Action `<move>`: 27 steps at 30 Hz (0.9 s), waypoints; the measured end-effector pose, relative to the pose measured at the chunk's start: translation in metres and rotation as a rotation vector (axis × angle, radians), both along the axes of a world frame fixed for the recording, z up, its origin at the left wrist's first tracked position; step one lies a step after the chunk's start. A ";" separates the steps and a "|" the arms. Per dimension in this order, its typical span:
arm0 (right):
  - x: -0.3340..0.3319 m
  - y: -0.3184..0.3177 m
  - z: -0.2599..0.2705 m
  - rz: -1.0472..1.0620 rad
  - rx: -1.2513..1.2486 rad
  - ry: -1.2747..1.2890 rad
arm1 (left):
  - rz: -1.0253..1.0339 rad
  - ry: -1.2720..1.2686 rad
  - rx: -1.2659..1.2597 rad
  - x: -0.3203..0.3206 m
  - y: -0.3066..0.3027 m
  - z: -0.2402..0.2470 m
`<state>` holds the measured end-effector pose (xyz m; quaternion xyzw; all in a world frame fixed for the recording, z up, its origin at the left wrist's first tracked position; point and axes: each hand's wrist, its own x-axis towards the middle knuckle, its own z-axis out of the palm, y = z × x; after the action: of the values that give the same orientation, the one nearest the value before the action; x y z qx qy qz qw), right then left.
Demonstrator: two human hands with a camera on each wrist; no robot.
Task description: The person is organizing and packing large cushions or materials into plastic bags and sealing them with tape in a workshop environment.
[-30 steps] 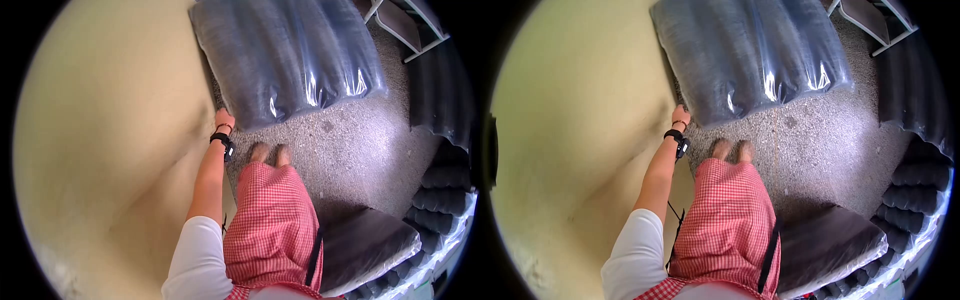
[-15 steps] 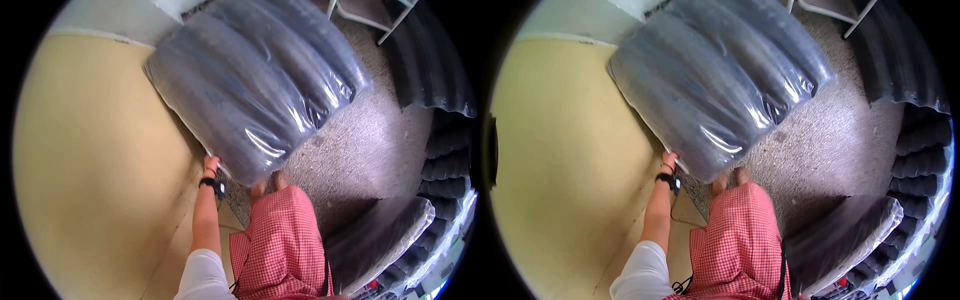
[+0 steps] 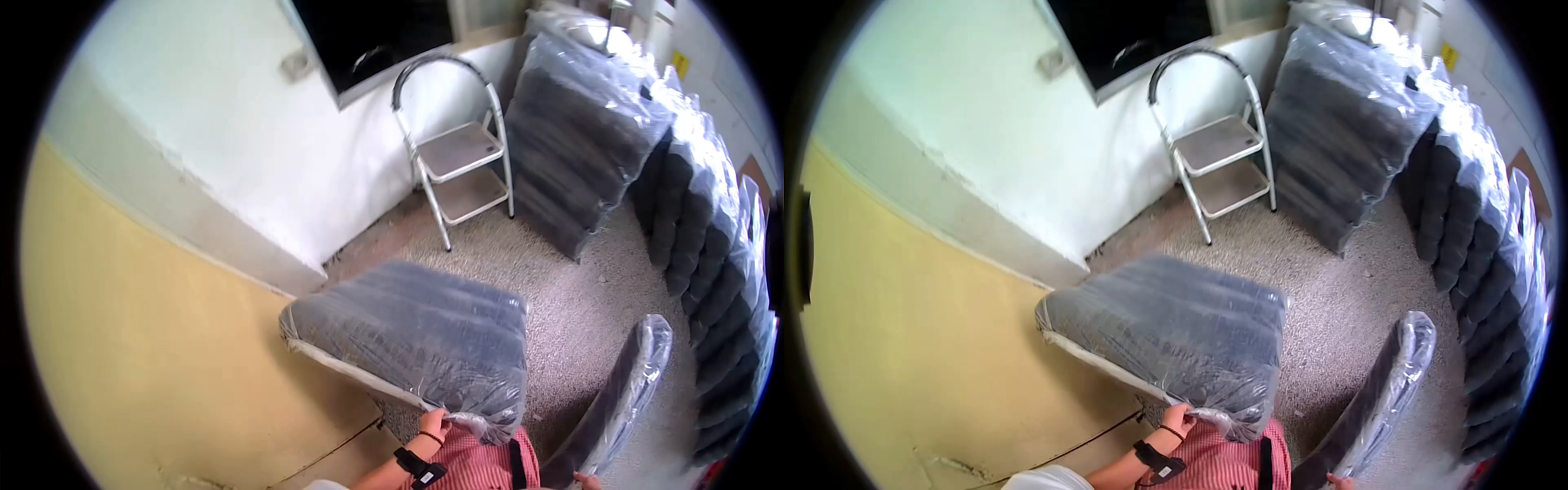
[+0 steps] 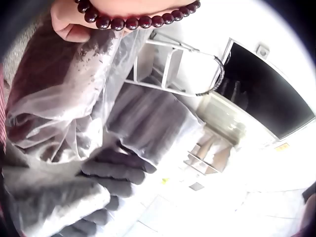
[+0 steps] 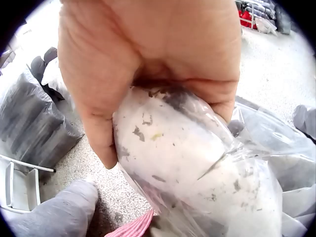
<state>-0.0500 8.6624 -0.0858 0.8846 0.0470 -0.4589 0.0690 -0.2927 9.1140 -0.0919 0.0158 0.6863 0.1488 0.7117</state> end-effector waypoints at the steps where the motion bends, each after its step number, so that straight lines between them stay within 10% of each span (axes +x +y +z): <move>1: 0.004 -0.012 -0.001 0.000 0.033 0.012 | -0.021 0.007 0.036 0.020 -0.005 0.037; 4: 0.017 -0.052 0.006 -0.021 0.107 0.031 | 0.038 -0.217 -0.089 0.101 -0.033 0.142; 7: 0.025 -0.084 0.011 -0.057 0.140 0.064 | -0.557 -0.429 0.245 0.174 -0.063 0.112; 9: 0.031 -0.100 0.015 -0.096 0.135 0.077 | -0.079 -0.291 -0.406 0.218 -0.086 0.047; 11: 0.026 -0.111 -0.003 -0.136 0.079 0.065 | -0.264 -0.071 -0.199 0.271 -0.126 0.115; 17: 0.040 -0.165 0.058 -0.306 0.112 -0.276 | -0.595 -0.062 -0.431 0.238 -0.087 0.113; 19: 0.032 -0.187 0.079 -0.412 0.155 -0.429 | -1.577 0.160 -0.158 0.259 -0.074 0.193; 20: 0.029 -0.191 0.093 -0.439 0.176 -0.453 | -1.585 0.162 -0.168 0.247 -0.062 0.201; 22: 0.021 -0.212 0.111 -0.456 0.182 -0.490 | -2.278 0.399 1.351 0.237 -0.056 0.210; 27: -0.025 -0.247 0.097 -0.605 0.098 -0.567 | -2.185 0.116 1.920 0.215 -0.073 0.190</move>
<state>-0.0750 8.4154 0.0114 0.9521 -0.2140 -0.1938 -0.1006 -0.0778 9.0408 0.0982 0.9857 -0.0022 -0.0644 0.1554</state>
